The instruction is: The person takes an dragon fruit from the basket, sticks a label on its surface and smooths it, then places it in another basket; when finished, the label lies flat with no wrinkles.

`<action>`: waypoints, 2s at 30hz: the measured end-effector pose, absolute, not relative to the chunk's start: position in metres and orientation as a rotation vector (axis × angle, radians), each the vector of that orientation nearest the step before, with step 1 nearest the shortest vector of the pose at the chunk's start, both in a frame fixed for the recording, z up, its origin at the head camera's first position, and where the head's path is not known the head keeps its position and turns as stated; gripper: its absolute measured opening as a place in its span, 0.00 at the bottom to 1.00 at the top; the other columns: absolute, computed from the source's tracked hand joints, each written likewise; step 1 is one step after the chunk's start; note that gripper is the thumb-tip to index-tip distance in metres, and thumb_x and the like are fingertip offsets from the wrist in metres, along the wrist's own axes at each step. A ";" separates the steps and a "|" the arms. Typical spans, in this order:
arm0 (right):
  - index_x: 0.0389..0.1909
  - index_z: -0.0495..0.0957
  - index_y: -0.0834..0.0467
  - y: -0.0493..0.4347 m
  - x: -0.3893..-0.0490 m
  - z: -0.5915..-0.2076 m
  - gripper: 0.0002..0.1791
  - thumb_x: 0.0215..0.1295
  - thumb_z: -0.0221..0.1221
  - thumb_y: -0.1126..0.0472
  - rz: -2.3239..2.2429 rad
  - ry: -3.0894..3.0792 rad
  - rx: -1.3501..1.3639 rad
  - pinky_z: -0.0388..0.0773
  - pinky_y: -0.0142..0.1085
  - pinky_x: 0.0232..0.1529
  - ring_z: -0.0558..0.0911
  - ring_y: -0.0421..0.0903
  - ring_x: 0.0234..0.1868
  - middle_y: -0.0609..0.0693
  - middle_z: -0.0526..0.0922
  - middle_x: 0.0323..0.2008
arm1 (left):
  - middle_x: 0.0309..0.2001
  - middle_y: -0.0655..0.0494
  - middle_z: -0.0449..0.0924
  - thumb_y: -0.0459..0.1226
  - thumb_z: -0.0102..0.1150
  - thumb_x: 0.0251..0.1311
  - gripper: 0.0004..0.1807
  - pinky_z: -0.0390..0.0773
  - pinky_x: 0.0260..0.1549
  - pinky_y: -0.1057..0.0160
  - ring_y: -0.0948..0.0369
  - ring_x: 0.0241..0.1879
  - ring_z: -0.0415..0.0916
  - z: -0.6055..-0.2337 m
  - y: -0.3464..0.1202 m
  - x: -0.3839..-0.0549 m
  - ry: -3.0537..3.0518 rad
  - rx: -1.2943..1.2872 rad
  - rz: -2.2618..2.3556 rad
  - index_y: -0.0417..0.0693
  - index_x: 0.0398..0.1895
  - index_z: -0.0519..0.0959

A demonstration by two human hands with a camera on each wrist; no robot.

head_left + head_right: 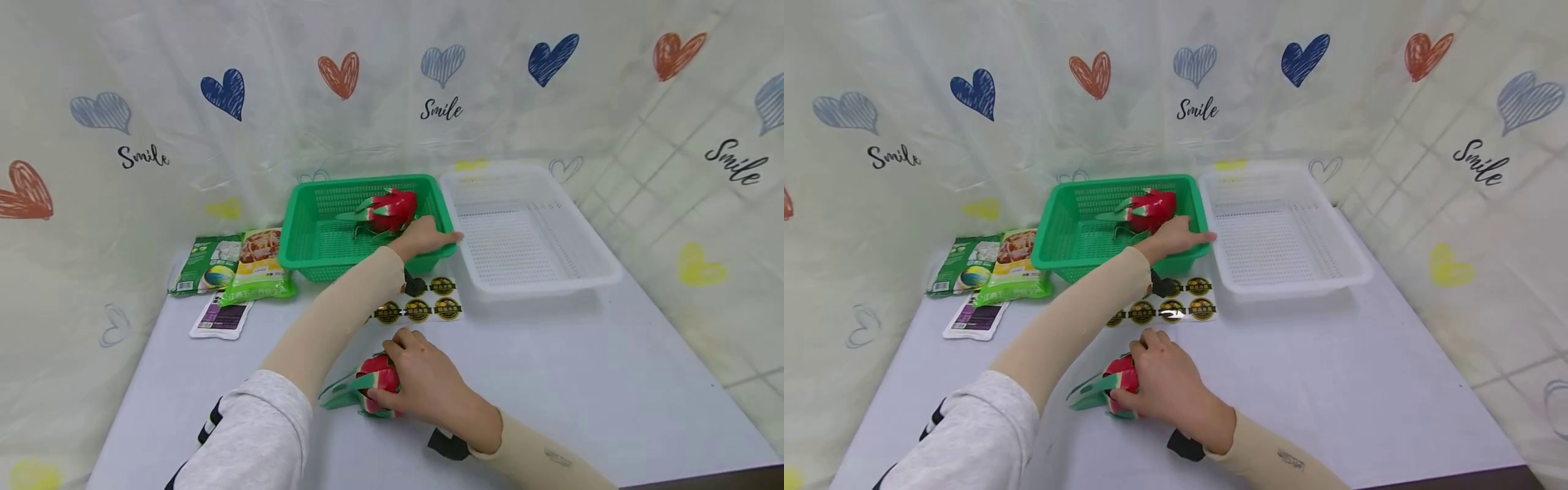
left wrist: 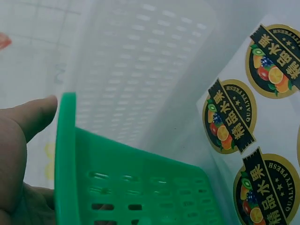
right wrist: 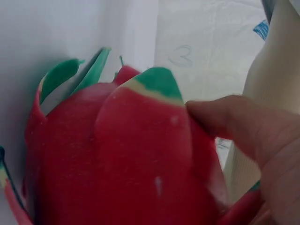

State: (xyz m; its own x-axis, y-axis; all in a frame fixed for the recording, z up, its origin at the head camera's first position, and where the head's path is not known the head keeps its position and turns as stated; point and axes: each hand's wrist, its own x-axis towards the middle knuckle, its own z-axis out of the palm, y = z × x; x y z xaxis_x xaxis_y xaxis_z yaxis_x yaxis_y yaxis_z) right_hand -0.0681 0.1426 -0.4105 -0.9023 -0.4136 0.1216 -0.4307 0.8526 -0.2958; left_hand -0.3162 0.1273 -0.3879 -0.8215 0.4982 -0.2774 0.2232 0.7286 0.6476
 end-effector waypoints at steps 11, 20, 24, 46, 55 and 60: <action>0.63 0.81 0.55 0.180 -0.074 -0.408 0.35 0.61 0.70 0.36 0.736 -2.963 0.842 0.84 0.39 0.52 0.79 0.41 0.56 0.46 0.80 0.56 | 0.42 0.55 0.73 0.65 0.60 0.66 0.32 0.72 0.36 0.67 0.61 0.41 0.72 -0.395 0.130 -0.316 2.505 0.577 0.889 0.47 0.48 0.72; 0.64 0.81 0.50 0.229 -0.093 -0.381 0.36 0.56 0.75 0.41 0.823 -2.877 0.793 0.86 0.36 0.47 0.79 0.42 0.56 0.45 0.79 0.59 | 0.68 0.50 0.74 0.67 0.58 0.65 0.46 0.80 0.50 0.61 0.58 0.56 0.76 -0.396 0.125 -0.323 2.507 0.579 0.825 0.42 0.72 0.66; 0.63 0.81 0.50 0.252 -0.100 -0.369 0.35 0.54 0.79 0.46 0.861 -2.813 0.765 0.86 0.35 0.44 0.79 0.43 0.55 0.45 0.79 0.58 | 0.62 0.50 0.76 0.66 0.59 0.65 0.43 0.80 0.44 0.62 0.58 0.52 0.77 -0.399 0.126 -0.325 2.506 0.581 0.844 0.43 0.68 0.68; 0.65 0.81 0.53 0.352 -0.138 -0.330 0.34 0.55 0.78 0.58 0.778 -2.741 0.314 0.69 0.14 0.40 0.72 0.35 0.51 0.53 0.81 0.59 | 0.41 0.55 0.73 0.63 0.61 0.67 0.32 0.70 0.34 0.67 0.61 0.39 0.69 -0.395 0.124 -0.317 2.523 0.618 0.907 0.44 0.51 0.73; 0.71 0.74 0.58 0.391 -0.182 -0.331 0.37 0.64 0.72 0.49 0.696 -2.925 0.145 0.71 0.27 0.45 0.74 0.60 0.58 0.62 0.75 0.64 | 0.32 0.56 0.69 0.62 0.60 0.68 0.28 0.70 0.28 0.69 0.63 0.30 0.70 -0.398 0.125 -0.319 2.527 0.639 0.918 0.47 0.40 0.71; 0.74 0.69 0.61 0.407 -0.205 -0.335 0.40 0.68 0.68 0.45 0.676 -3.060 0.105 0.79 0.54 0.52 0.71 0.64 0.60 0.67 0.70 0.67 | 0.35 0.55 0.71 0.61 0.60 0.68 0.28 0.71 0.29 0.68 0.62 0.33 0.71 -0.398 0.124 -0.318 2.506 0.636 0.935 0.44 0.44 0.72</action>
State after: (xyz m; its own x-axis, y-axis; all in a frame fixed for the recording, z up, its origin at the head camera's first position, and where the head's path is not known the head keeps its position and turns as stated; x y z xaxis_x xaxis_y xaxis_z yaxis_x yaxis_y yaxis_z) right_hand -0.2050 0.4074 -0.3353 -0.9977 -0.0642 0.0201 -0.0667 0.9049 -0.4203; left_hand -0.3179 0.1239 -0.3979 -0.8208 0.5361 -0.1971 0.2758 0.6742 0.6851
